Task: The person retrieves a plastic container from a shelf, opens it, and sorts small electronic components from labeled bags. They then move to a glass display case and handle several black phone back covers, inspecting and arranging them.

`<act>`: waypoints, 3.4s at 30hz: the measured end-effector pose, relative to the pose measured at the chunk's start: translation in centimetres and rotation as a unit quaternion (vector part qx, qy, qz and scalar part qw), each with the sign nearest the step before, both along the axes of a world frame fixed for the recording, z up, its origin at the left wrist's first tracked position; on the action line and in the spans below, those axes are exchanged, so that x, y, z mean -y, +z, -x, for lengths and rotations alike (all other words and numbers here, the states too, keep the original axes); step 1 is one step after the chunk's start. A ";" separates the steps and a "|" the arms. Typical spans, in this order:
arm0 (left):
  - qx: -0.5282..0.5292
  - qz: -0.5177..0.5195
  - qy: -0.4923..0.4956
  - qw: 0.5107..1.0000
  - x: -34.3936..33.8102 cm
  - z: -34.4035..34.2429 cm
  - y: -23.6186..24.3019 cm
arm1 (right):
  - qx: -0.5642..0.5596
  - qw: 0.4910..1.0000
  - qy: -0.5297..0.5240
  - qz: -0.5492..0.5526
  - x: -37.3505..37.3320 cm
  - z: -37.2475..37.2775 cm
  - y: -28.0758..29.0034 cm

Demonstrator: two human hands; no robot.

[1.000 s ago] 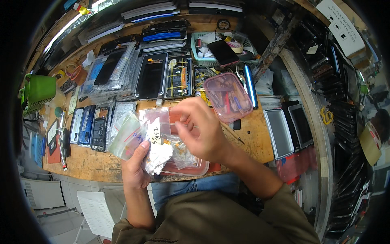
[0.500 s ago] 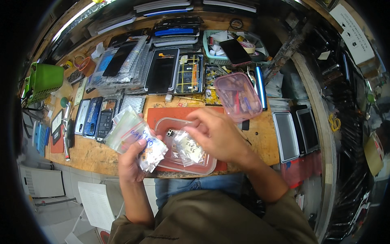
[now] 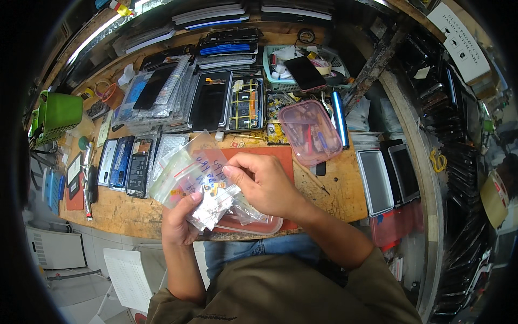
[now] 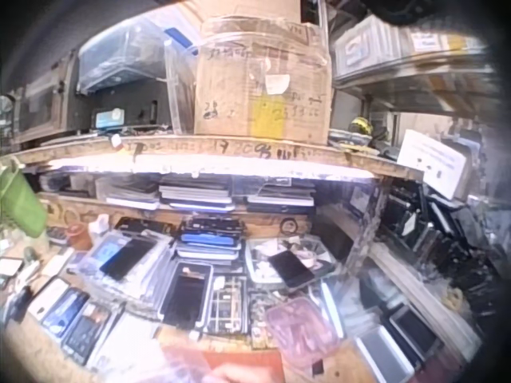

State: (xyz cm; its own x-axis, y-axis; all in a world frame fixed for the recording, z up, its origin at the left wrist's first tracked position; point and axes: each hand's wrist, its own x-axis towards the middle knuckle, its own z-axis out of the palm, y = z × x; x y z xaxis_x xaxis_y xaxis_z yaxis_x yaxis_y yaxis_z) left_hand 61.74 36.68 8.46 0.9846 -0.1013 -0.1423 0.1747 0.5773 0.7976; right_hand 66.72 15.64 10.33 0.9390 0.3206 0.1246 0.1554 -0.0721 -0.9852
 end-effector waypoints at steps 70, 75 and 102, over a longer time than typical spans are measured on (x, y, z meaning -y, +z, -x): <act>0.032 -0.019 0.054 0.998 -1.9 0.3 0.5 | 0.266 0.924 -0.087 0.262 2.3 0.2 1.9; 0.055 -0.056 0.061 0.995 0.7 0.1 0.4 | 0.029 0.996 0.022 0.083 0.6 1.6 2.0; -0.003 -0.059 0.057 0.997 -0.4 0.3 1.5 | 0.025 0.993 -0.010 0.112 3.1 1.6 2.4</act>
